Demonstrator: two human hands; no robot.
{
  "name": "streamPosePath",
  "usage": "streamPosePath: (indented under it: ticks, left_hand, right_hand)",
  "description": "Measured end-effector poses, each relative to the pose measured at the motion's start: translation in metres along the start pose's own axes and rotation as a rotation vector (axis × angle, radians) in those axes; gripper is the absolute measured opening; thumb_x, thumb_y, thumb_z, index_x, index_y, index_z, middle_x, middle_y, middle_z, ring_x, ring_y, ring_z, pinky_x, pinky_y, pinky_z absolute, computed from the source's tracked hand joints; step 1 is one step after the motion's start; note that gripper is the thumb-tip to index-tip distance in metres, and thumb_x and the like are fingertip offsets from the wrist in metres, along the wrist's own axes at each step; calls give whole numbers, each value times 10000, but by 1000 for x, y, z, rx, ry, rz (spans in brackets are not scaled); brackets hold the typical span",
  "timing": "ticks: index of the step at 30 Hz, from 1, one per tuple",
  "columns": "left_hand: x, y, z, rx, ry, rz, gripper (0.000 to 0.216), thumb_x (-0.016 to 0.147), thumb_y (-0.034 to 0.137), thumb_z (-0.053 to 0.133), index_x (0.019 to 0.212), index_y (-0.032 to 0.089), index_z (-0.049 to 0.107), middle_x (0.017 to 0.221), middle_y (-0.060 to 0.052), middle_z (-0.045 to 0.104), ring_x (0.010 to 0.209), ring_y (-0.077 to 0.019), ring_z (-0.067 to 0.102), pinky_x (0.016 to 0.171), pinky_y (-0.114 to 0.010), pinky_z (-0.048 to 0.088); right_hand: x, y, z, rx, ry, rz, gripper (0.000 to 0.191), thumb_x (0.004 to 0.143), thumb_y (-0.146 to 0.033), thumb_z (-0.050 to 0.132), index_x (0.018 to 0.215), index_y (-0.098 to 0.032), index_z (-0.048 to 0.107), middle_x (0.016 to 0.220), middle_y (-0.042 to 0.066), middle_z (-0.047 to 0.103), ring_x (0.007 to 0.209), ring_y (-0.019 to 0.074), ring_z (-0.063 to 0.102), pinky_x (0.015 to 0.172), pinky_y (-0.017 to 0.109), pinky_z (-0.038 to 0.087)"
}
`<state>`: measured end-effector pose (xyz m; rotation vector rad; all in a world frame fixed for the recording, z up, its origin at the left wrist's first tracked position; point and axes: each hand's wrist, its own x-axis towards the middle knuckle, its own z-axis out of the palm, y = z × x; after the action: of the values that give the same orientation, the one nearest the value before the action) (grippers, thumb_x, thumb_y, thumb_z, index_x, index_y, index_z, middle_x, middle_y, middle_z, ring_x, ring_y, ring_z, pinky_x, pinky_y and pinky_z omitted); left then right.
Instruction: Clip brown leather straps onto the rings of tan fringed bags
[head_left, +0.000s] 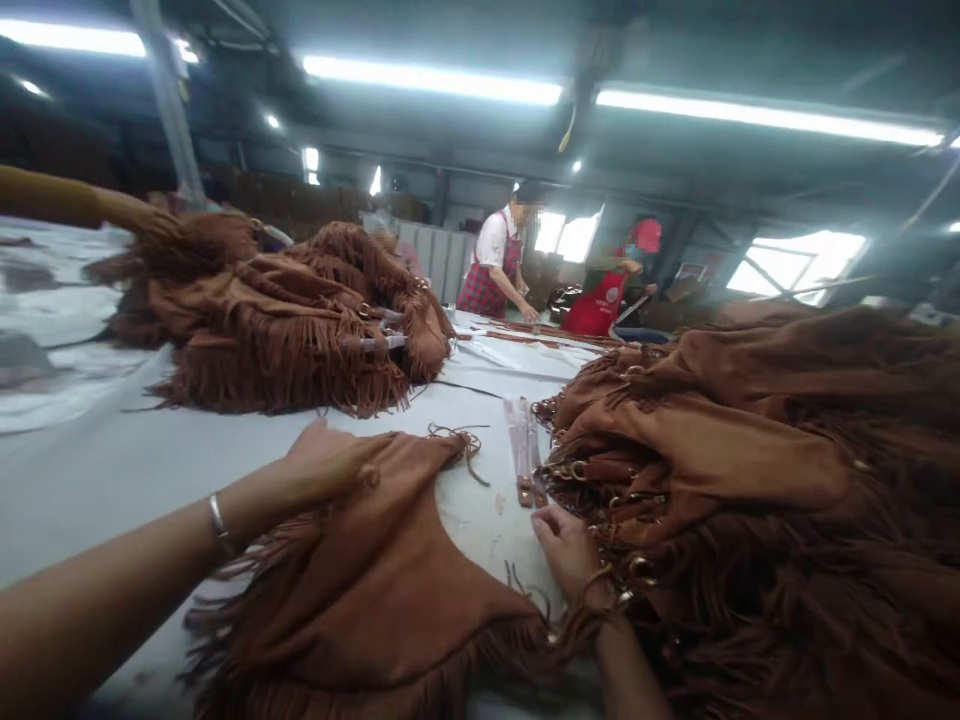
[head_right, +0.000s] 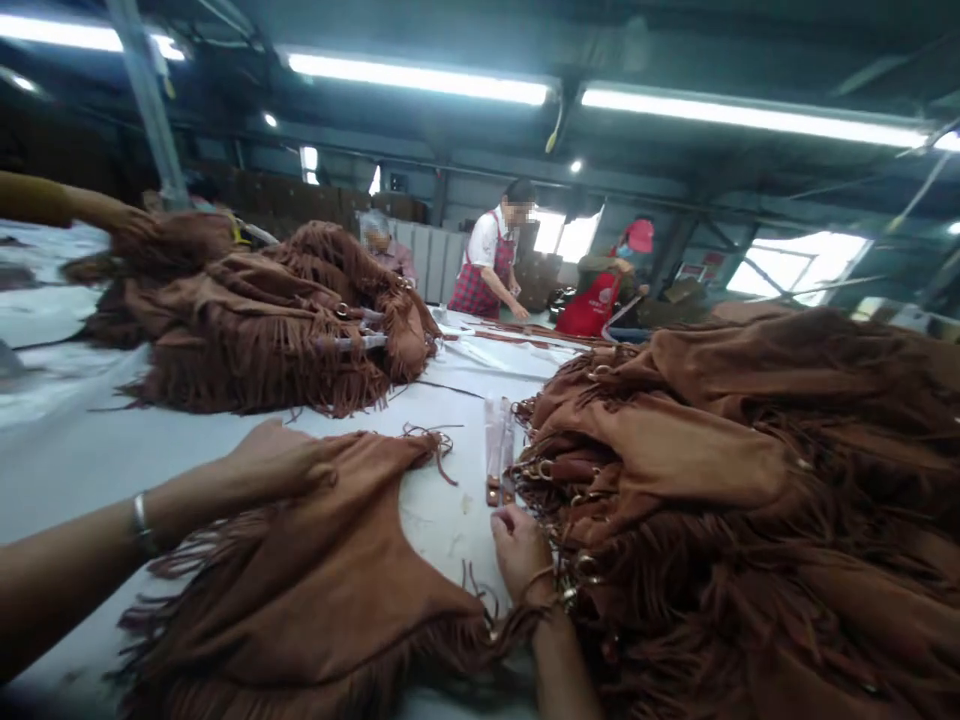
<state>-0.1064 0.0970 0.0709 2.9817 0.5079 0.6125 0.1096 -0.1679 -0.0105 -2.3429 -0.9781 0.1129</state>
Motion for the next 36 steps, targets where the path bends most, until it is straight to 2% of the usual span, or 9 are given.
streamPosePath:
  ticks: [3,5,10,12,18,22,29,32,36]
  left_hand:
    - [32,28,-12,44,245,9,278,837,357,469,694,141,570,669,-90,592,630,-179,538,688,-329,380]
    - [45,48,6,-69,361,152,283,880,340,402,750,153,569,733,-84,601,723,-190,548,748,-340,378]
    - [42,64,109,-404,121,133,243,849,289,436,646,180,511,641,-29,587,603,-148,508,605,-289,363]
    - [37,59,136,-457,61,127,247,813,309,494,601,183,484,602,-7,580,572,-142,488,585,-287,349]
    - [40,51,136,-605,-104,28,231,801,334,504,624,187,482,672,-4,606,666,-163,513,651,-313,349]
    - [43,50,139,-683,-88,20,203,790,342,521,652,194,501,689,1,613,674,-163,511,665,-319,338]
    - [53,45,135,-1116,10,-164,275,798,322,531,584,160,477,573,7,518,559,-107,462,549,-250,306]
    - [66,34,117,-1540,20,-350,333,798,465,558,715,144,527,658,-17,555,596,-112,505,558,-228,374]
    - [75,22,77,-2112,-57,-542,507,753,582,600,968,131,515,888,-93,607,757,-175,601,644,-283,476]
  right_hand:
    - [31,-21,0,-59,6,-27,295,855,-288,370,794,-156,626,717,44,656,742,184,617,650,246,433]
    - [59,-36,3,-133,2,-21,293,859,-274,379,814,-153,642,724,49,667,750,183,623,651,246,431]
    - [141,-52,18,-360,-41,35,230,905,-267,471,1005,-144,638,980,82,672,914,182,616,814,313,453]
    - [169,-49,27,-455,-81,81,254,908,-312,516,1079,-146,604,1074,83,636,971,195,601,869,391,459]
    - [225,-36,58,-688,-205,264,272,890,-306,564,1101,-136,590,1136,97,595,1008,216,586,871,427,480]
    - [243,-36,64,-741,-225,298,278,889,-303,567,1106,-130,585,1134,99,592,994,213,589,855,420,490]
    - [219,-59,28,-683,-90,141,242,945,-265,438,1044,-112,597,1010,97,646,899,183,620,778,325,488]
    - [173,-87,8,-634,-4,-55,330,965,-213,289,1085,-115,581,1015,115,656,919,188,616,758,261,444]
    - [90,-116,5,-660,147,-439,333,930,-191,347,1198,-156,541,953,97,644,826,205,608,662,269,423]
